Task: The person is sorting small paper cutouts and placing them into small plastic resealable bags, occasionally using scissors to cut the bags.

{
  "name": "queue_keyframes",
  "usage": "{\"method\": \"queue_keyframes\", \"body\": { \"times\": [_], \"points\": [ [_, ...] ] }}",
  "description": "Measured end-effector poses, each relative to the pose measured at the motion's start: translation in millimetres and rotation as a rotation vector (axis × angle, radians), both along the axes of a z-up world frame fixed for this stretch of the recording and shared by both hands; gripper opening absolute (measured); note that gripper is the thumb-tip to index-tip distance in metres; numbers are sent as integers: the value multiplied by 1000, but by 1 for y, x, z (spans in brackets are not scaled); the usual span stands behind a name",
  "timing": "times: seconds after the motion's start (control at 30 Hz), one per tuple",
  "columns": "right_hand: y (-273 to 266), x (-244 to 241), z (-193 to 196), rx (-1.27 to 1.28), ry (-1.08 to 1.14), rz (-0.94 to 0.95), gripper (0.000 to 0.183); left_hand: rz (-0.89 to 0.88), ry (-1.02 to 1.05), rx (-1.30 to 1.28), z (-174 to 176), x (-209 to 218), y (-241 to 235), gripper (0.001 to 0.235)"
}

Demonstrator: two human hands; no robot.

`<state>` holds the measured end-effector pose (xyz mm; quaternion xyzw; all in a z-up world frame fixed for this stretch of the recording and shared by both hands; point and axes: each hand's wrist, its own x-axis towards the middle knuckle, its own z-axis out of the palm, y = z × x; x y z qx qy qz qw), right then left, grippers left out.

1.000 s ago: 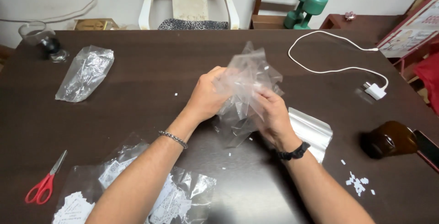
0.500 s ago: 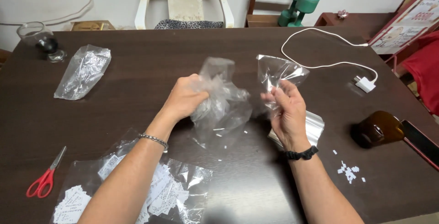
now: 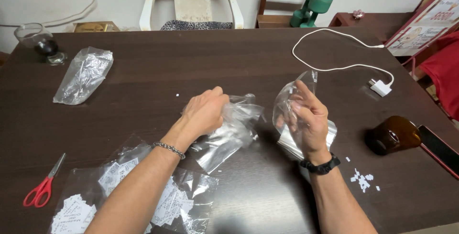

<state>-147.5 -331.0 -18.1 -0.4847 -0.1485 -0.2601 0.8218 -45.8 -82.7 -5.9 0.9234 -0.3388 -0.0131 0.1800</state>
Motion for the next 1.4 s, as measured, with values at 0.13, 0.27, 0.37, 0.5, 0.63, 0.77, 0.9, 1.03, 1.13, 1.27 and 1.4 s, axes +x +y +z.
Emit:
{"method": "queue_keyframes", "body": {
  "times": [0.13,0.27,0.37,0.5,0.63,0.77,0.9,1.03,1.13,1.27,1.4],
  "points": [
    [-5,2,2,41,-80,293,59,-52,125,185,58,-33,-2,85],
    [-5,-1,-3,34,-46,453,56,-212,562,-424,109,-55,5,116],
    [0,-8,-4,-134,55,336,47,-375,884,-975,57,-40,-25,82],
    [-13,-3,-9,-295,140,266,39,-331,884,-1005,51,-43,-35,29],
    [-14,1,-2,-131,166,191,51,-108,880,-1129,49,-42,-21,20],
    [-6,2,6,4,113,217,66,-39,832,-1117,44,-46,-6,33],
    [-2,2,8,-79,175,101,73,12,737,-1174,47,-52,8,52],
    [-9,13,-13,-98,250,-69,50,178,504,-1132,60,-63,19,24],
    [-4,11,-9,-159,290,-244,23,257,389,-1039,70,-74,20,11],
    [26,-10,31,-337,268,-390,6,256,175,-916,68,-77,19,2],
    [12,-5,17,-475,179,-472,4,168,-65,-906,57,-75,24,4]
  ]
}}
